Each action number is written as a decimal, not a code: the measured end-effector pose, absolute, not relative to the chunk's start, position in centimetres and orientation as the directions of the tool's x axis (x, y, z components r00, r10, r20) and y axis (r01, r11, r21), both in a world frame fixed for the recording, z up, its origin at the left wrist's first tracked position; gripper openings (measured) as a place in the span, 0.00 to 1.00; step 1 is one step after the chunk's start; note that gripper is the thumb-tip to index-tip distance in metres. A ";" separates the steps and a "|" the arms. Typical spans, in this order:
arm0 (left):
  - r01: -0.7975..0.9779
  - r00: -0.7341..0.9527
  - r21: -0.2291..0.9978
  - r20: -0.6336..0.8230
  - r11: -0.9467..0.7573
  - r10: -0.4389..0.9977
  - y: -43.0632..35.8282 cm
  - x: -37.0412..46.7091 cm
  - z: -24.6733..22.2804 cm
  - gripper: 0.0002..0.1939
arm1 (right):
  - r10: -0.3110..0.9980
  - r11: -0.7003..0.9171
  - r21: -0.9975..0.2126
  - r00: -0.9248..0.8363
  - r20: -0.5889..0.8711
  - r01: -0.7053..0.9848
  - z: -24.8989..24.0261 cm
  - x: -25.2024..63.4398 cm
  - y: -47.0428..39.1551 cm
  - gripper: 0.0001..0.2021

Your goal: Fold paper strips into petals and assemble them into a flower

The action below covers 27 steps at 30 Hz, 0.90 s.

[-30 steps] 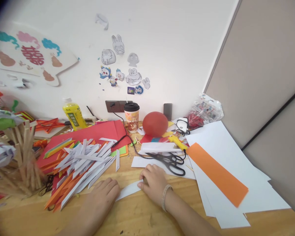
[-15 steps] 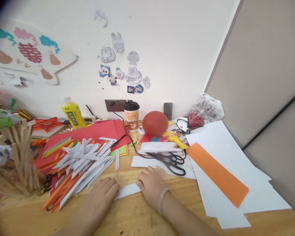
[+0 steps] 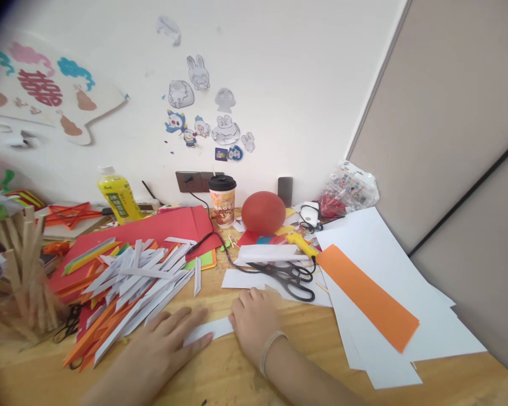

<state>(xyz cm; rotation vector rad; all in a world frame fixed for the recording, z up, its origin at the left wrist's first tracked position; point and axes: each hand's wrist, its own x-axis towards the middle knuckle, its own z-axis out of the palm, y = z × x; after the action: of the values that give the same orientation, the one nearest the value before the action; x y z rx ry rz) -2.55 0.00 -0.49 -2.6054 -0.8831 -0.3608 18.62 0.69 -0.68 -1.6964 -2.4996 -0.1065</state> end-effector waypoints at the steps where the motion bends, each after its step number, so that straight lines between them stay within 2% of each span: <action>1: 0.619 0.777 -0.264 0.345 -0.740 0.526 0.0 -3.1 -0.5 0.12 | 0.921 0.368 -0.005 -0.364 0.136 0.930 -0.7 18.6 0.7 0.05; 3: 0.591 0.801 -0.285 0.324 -0.755 0.504 0.3 -4.4 -0.9 0.13 | 0.924 0.364 -0.014 -0.359 0.136 0.931 -0.9 18.6 0.8 0.05; 6: 0.529 0.833 -0.336 0.381 -0.779 0.401 0.9 -6.1 -1.9 0.14 | 0.927 0.358 -0.054 -0.348 0.140 0.932 -1.1 18.8 0.8 0.05; 10: 0.626 0.770 -0.254 0.349 -0.737 0.534 1.2 -6.9 -3.1 0.17 | 0.937 0.327 -0.143 -0.301 0.179 0.934 -0.9 19.3 0.7 0.04; 17: 0.644 0.758 -0.201 0.293 -0.738 0.582 0.7 -6.3 -2.2 0.17 | 0.938 0.345 -0.368 -0.310 0.153 0.863 0.3 20.7 0.4 0.13; 19: 0.648 0.752 -0.191 0.308 -0.737 0.582 0.5 -6.0 -1.4 0.18 | 0.934 0.355 -0.395 -0.333 0.127 0.847 0.5 21.2 0.5 0.11; 22: 0.624 0.772 -0.176 0.290 -0.762 0.565 0.1 -5.1 0.1 0.15 | 0.887 0.452 -0.411 -0.447 0.114 0.792 0.6 21.9 0.7 0.08; 27: 0.636 0.756 -0.122 0.296 -0.762 0.584 -0.5 -3.8 1.8 0.16 | 0.843 0.525 -0.412 -0.521 0.131 0.745 0.9 22.3 0.5 0.13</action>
<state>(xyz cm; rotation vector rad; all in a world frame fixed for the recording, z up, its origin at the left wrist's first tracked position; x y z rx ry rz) -3.82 -0.51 1.79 -2.7389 -0.9637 -0.3564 22.26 0.47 0.90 -1.3222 -2.4536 0.4399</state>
